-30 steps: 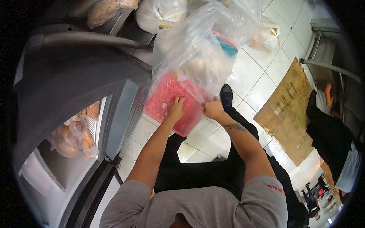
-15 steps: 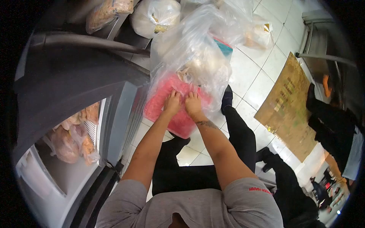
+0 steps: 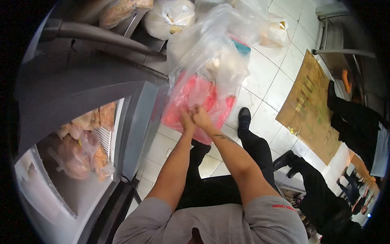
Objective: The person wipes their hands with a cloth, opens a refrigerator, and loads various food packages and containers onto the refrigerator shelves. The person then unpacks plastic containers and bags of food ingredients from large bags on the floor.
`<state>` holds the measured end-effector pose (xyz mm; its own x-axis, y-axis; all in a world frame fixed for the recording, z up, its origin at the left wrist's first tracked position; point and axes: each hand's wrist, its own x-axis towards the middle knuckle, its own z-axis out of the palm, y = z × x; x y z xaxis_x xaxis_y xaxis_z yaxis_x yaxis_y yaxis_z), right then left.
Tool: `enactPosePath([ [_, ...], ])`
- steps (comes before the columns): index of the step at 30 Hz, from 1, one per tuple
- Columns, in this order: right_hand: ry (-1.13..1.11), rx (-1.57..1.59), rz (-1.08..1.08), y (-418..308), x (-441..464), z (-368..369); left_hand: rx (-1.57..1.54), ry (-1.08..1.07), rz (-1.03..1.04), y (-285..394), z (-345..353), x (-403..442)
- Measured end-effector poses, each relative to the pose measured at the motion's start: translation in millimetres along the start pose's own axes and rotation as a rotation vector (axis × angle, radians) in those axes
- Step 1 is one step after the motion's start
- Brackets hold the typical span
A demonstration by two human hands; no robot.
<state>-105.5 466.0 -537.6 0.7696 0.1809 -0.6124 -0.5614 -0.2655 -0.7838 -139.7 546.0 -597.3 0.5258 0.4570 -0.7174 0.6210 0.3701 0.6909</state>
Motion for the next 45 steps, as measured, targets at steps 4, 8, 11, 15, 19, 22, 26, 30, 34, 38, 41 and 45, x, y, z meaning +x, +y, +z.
enactPosePath([
  [4, -0.162, -0.421, -0.225, -6.9, -19.3, -5.8, 0.522, 0.041, 0.150, 3.1, -27.3, 3.2],
  [8, -0.243, -0.902, -0.167, -22.3, -15.5, -40.1, 1.021, 0.105, 0.303, 27.2, -66.4, -7.5],
  [11, -0.094, -1.010, -0.183, 0.2, 5.4, -57.3, 0.986, 0.131, 0.341, 29.5, -94.5, -19.7],
  [15, 0.094, -0.958, -0.155, 11.5, 15.3, -46.9, 1.240, 0.081, 0.250, 10.7, -157.7, -10.0],
  [19, 0.360, -0.926, -0.234, 23.3, 23.4, -62.3, 1.329, 0.114, 0.225, 19.4, -176.3, -13.9],
  [22, 0.108, -0.774, -0.032, 20.2, 17.3, -59.5, 1.247, 0.061, 0.046, 17.5, -182.4, -13.1],
  [26, -0.027, -0.609, -0.184, 22.2, 2.3, -42.5, 1.073, -0.004, 0.225, 40.0, -156.7, -30.5],
  [30, -0.242, -0.637, -0.033, 16.4, 4.9, -24.6, 1.196, 0.193, 0.852, 104.0, -76.4, -83.1],
  [34, -0.893, -0.609, 0.059, 26.0, -7.7, 3.1, 0.764, -0.537, 0.655, 66.6, -19.2, -35.4],
  [38, -0.320, -0.333, -0.024, 36.1, -15.2, -26.0, 1.384, -0.436, 0.434, 54.5, -22.5, 14.2],
  [41, 0.566, -0.032, -0.079, 83.4, 17.4, -79.3, 1.423, -0.052, 0.365, 53.1, -53.7, 22.6],
  [45, 0.654, -0.340, 0.129, 98.7, -1.9, -115.4, 1.543, 0.072, 0.487, 65.5, -22.7, -2.4],
])
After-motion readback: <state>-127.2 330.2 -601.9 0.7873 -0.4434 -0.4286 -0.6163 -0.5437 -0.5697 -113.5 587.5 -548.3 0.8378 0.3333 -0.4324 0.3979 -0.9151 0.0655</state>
